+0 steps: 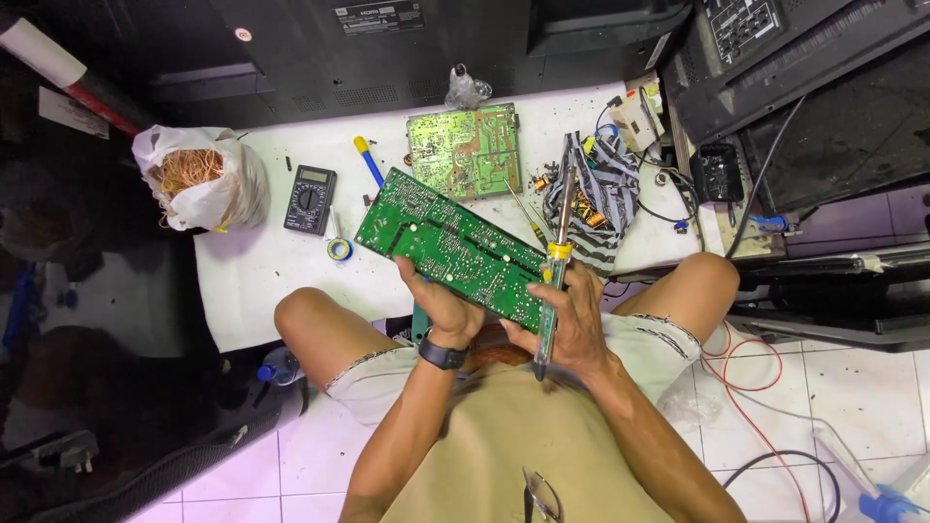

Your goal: Desoldering and removing components from a printed circuit board using a soldering iron and a desoldering pump.

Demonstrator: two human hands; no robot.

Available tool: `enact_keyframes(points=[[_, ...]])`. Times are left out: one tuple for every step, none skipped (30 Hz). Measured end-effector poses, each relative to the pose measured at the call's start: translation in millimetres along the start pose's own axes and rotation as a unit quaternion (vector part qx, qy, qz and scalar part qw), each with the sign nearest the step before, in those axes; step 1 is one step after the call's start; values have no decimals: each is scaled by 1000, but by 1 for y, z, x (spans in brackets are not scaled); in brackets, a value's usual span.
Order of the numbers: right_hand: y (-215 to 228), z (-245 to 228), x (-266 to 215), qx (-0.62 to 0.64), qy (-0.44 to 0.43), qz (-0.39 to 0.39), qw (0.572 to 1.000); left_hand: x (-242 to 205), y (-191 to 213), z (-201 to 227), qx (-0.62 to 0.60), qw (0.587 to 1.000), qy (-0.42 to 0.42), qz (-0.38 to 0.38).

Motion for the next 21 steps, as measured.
enact_keyframes(points=[[2,-2,2,-1,1,1,1000,0,-1,0,0,1000,1,-1],[4,-6,4,-10,6,0,1000,1,-2,-1,-10,1000,8,2],[5,-9,6,-17,12,-2,1000,1,-1,-1,-21,1000,13,7],[6,-10,6,-15,13,-2,1000,-4,-2,1,-21,1000,11,7],[6,-11,7,-14,16,-10,1000,-8,0,2,-30,999,13,24],[5,-11,7,-13,18,-18,1000,-13,1,4,-39,998,15,42],[6,-13,9,-14,18,-17,1000,-15,-6,6,-39,998,16,41],[6,-14,11,-15,18,-25,999,-16,-12,9,-34,998,18,46],[6,-16,12,-15,18,-34,999,-19,-17,11,-31,998,20,54],[6,-14,10,-15,18,-36,999,-21,-19,12,-32,998,19,55],[3,-13,7,-16,17,-45,999,-24,-19,13,-33,997,21,69],[1,-11,5,-18,16,-55,998,-26,-18,15,-35,996,23,82],[0,-11,5,-17,17,-56,998,-22,-13,14,-36,996,23,82],[-1,-11,5,-19,15,-63,998,-19,-8,12,-37,995,31,85],[-2,-11,6,-20,14,-70,997,-16,-3,10,-37,995,39,87],[-2,-11,5,-19,15,-70,997,3,36,-1,-38,995,38,87],[-3,-11,5,-23,13,-76,997,21,76,-13,-30,994,44,98],[-5,-11,5,-28,11,-83,996,40,116,-24,-22,993,49,109],[-5,-11,5,-28,10,-84,996,37,109,-22,-22,993,50,109],[-5,-10,5,-27,8,-85,996,34,104,-21,-15,992,53,118],[-5,-10,5,-27,6,-87,996,31,99,-19,-8,990,56,126]])
Point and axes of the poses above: each hand's wrist, its own x-axis towards the middle knuckle, its own y-axis out of the back of the hand, z = x × y, the point moved 8 cm from there along x, towards the middle knuckle, and after that the axes turned 1 degree about z, right-handed, at the moved point
